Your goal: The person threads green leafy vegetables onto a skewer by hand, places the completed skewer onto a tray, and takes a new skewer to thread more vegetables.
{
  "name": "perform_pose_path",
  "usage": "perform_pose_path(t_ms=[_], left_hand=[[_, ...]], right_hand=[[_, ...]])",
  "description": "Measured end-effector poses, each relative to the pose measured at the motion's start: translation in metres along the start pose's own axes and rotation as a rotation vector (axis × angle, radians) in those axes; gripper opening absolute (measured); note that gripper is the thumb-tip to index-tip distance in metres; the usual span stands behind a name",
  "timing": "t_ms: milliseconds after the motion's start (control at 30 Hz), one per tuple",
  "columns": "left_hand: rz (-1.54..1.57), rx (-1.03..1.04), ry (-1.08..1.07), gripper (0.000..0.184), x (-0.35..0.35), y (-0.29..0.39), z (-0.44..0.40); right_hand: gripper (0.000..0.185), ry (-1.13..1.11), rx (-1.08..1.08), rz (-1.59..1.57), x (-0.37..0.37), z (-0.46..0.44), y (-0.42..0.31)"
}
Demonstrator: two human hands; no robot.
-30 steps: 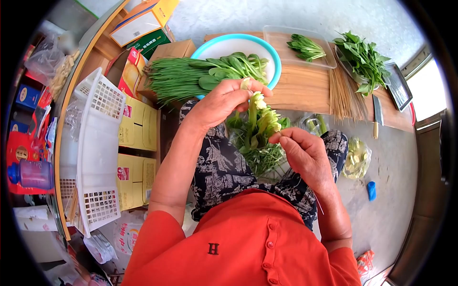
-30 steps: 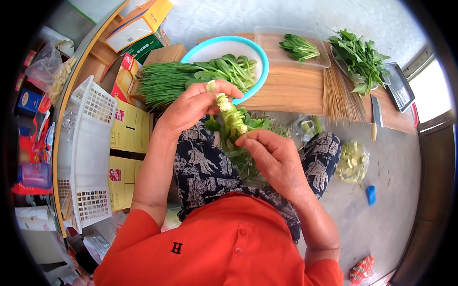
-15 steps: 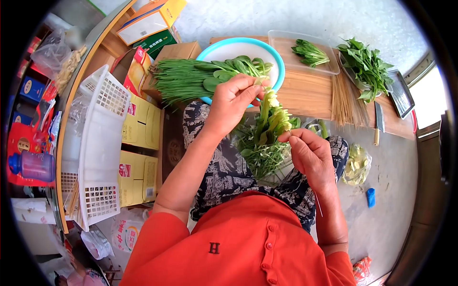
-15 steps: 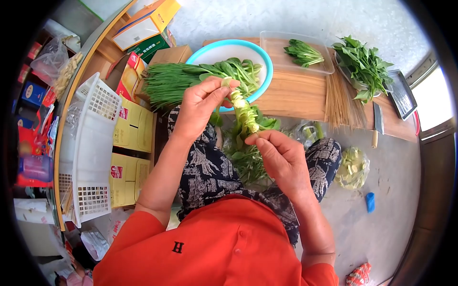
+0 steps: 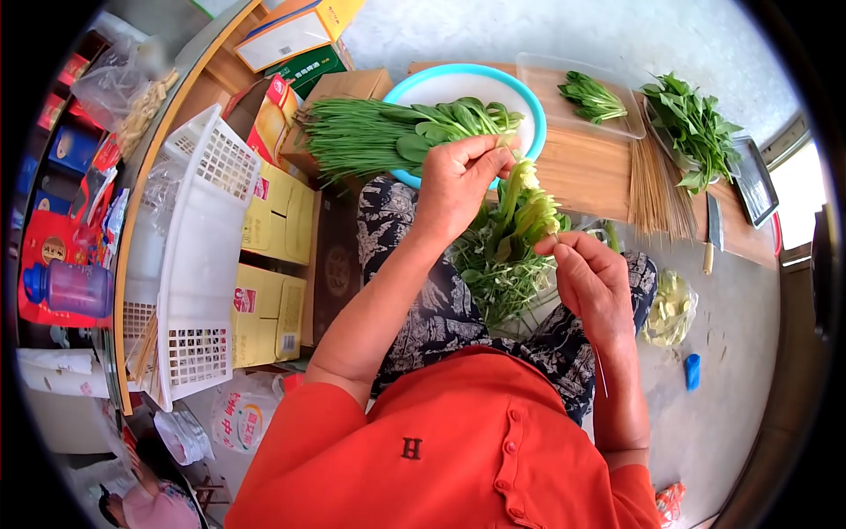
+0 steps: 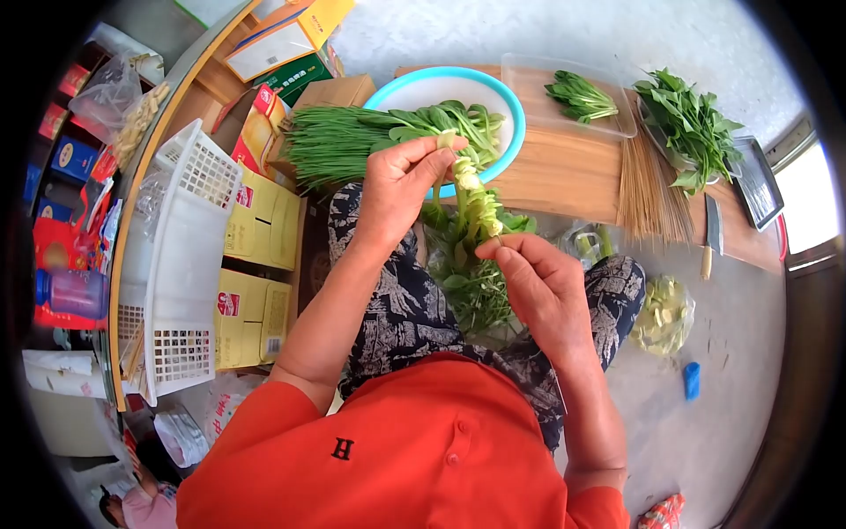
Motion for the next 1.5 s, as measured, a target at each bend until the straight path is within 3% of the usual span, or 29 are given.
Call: perform_pose_path(t_ms=[167,700,767,933,1067,1233,1500], left_hand=[[0.034,-0.010,0.001,0.020,0.001,-0.001,0.000],[-0.258,0.080,0.048,0.018,0.008,0.006,0.008],[-0.292,0.092,-0.039,0.021,0.000,0.007,0.004],[0.143,0.063,-0.462,0.042,-0.003,0.018,-0.003],[0.274,0.024,-0.592,0.061,0.001,0.017,-0.016],[0.388,-0.012,-0.562,0.050,0.002,0.008,-0.017],[0.252,0.017,-0.594,0.034,-0.011,-0.001,-0.016]], right_hand=[[0.020,-0.031,0.037,-0.018,0.001,0.000,-0.001],[0.020,-0.042,0.015,-0.020,-0.002,0.003,-0.005],[0.022,-0.013,-0.001,-0.009,-0.003,0.002,-0.007],[0.025,-0.080,0.032,-0.102,-0.018,0.005,-0.023],[0.024,-0.113,0.083,-0.178,-0.025,0.009,-0.030],[0.025,-0.195,0.088,-0.320,-0.028,0.010,-0.028],[0.025,-0.224,0.111,-0.351,-0.028,0.008,-0.021]])
Point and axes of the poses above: each hand's wrist, its own z-axis away from the middle knuckle, its own x-axis out of the palm, y = z × x, the point moved 2 cm from there along -z, towards the middle knuckle, and after that the axes turned 7 degrees about -z, right-handed, at the moved point
